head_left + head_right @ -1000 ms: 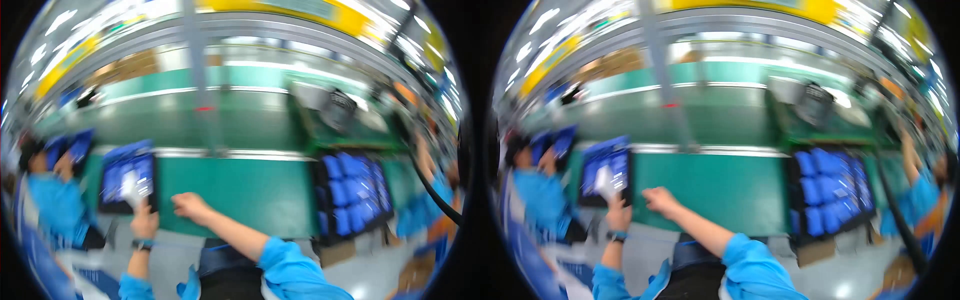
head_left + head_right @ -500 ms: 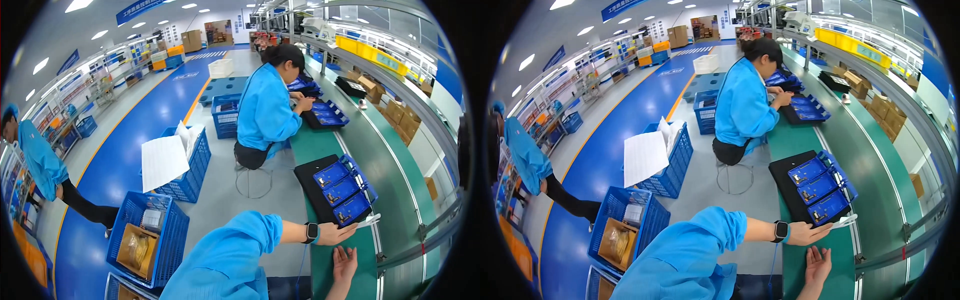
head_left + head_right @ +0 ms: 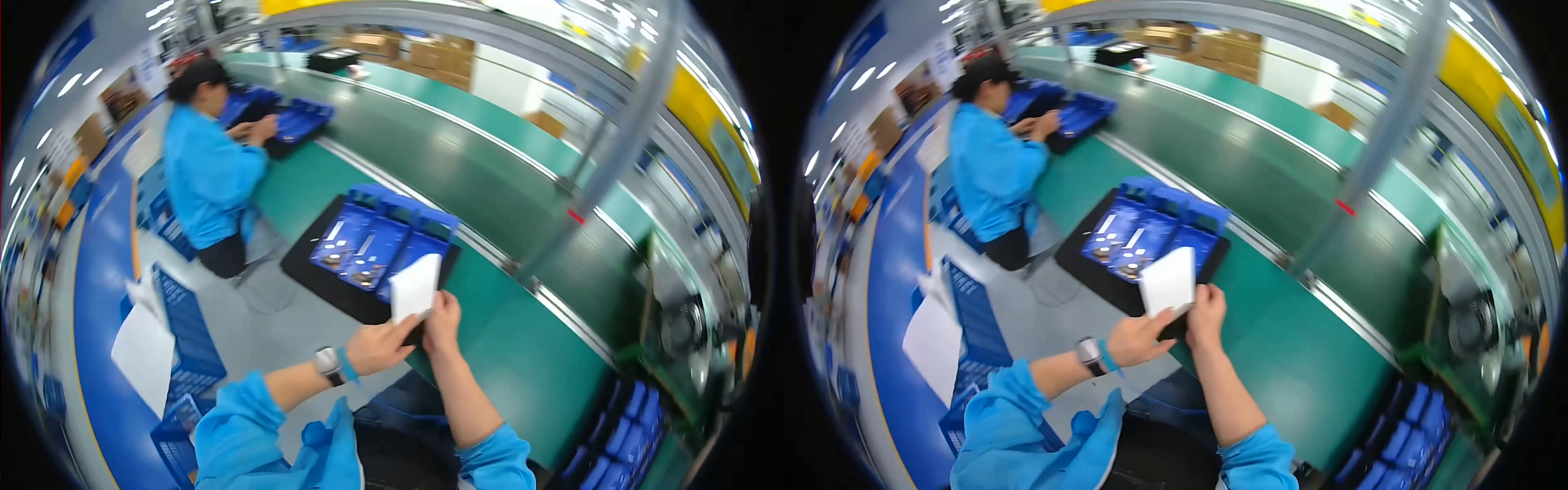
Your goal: The person applies small white labels to the interior of blue plastic electronic device housings by hand, taking the labels from a label pad and pressing them onto the housing.
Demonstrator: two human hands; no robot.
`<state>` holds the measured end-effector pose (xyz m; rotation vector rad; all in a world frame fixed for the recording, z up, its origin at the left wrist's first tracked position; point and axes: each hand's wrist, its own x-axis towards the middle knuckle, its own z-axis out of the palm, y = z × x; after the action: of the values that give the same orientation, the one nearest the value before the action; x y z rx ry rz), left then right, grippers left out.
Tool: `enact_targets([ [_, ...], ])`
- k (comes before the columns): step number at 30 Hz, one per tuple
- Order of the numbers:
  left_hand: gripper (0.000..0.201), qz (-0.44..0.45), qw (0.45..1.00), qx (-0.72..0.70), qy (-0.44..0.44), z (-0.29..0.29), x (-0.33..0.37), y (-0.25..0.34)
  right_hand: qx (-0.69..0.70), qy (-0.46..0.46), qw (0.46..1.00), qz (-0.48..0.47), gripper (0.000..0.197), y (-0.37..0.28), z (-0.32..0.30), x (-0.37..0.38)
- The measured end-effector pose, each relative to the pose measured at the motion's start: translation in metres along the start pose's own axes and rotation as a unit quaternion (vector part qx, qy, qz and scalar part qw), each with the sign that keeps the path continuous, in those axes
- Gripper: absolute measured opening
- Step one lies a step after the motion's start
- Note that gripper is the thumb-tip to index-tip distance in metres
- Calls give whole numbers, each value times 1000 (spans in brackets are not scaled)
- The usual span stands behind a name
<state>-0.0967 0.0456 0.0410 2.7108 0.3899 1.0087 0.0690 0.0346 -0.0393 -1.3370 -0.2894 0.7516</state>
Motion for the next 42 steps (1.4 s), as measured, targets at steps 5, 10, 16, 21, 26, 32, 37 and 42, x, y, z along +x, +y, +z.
enact_targets([
  [5, 84, 6, 999, 12, 46, -25, -29, 12, 8, 56, 998, -12, 39, -16, -74, -53],
  [10, 89, -194, 975, -65, 87, -34, -24, -1, -36, 106, 994, -2, 30, -33, -161, -122],
  [16, 92, -187, 958, -190, -111, -6, 11, 17, -25, 243, 968, -48, 32, -47, -239, -195],
  [21, 96, -86, 949, -260, -155, 36, 45, 36, -107, 327, 929, -134, 34, -62, -276, -218],
  [26, 97, -64, 947, -266, -169, 54, 40, 56, -237, 280, 930, -39, 35, -101, -313, -207],
  [32, 98, -213, 863, -432, -153, 56, 16, 59, -240, 244, 939, -25, 35, -105, -324, -192],
  [37, 102, -257, 841, -462, -120, 38, -4, 63, -217, 210, 953, -5, 35, -98, -323, -200],
  [42, 93, -234, 896, -351, -140, 21, -6, 55, -441, 177, 880, 3, 36, -137, -301, -207],
])
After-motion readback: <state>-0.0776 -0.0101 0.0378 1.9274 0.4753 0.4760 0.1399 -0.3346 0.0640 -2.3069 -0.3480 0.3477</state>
